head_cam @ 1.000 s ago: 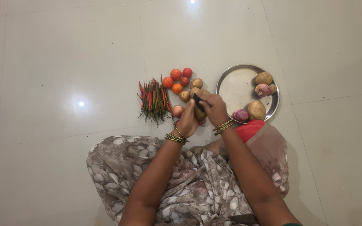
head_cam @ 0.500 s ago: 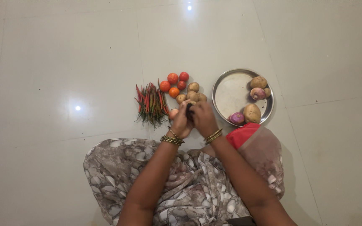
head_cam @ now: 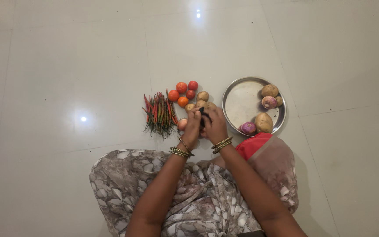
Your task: The person sits on the floor and peels potatoes one by one using a small knife. They place the peeled potatoes on a metal tray and keep the peels on the floor. Other vegetables like tomatoes, chilies, and onions are visible nearby.
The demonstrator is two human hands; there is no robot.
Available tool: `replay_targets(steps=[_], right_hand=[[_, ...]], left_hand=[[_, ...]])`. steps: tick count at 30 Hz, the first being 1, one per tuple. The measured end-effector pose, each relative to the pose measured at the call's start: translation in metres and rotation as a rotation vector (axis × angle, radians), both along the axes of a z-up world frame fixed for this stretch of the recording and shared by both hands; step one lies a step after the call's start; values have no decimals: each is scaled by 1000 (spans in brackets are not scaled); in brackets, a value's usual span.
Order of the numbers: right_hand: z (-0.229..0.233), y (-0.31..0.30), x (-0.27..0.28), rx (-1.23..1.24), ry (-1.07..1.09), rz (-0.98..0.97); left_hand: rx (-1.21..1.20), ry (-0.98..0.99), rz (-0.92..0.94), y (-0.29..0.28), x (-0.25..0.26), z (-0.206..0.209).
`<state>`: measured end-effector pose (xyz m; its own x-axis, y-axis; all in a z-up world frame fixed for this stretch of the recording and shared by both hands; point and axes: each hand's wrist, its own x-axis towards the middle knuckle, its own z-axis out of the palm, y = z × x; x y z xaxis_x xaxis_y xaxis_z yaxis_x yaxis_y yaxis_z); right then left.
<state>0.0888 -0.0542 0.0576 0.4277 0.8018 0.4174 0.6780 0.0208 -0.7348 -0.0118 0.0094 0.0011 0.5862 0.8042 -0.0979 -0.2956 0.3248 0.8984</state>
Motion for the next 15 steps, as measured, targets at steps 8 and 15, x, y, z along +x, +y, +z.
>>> replay_targets(steps=[8,15], right_hand=[[-54,9,31,-146,614,-134],[-64,15,50,-112,984,28]], left_hand=[[-206,-28,-145,-6,-7,19],[-336,-122,-130,-8,-7,29]])
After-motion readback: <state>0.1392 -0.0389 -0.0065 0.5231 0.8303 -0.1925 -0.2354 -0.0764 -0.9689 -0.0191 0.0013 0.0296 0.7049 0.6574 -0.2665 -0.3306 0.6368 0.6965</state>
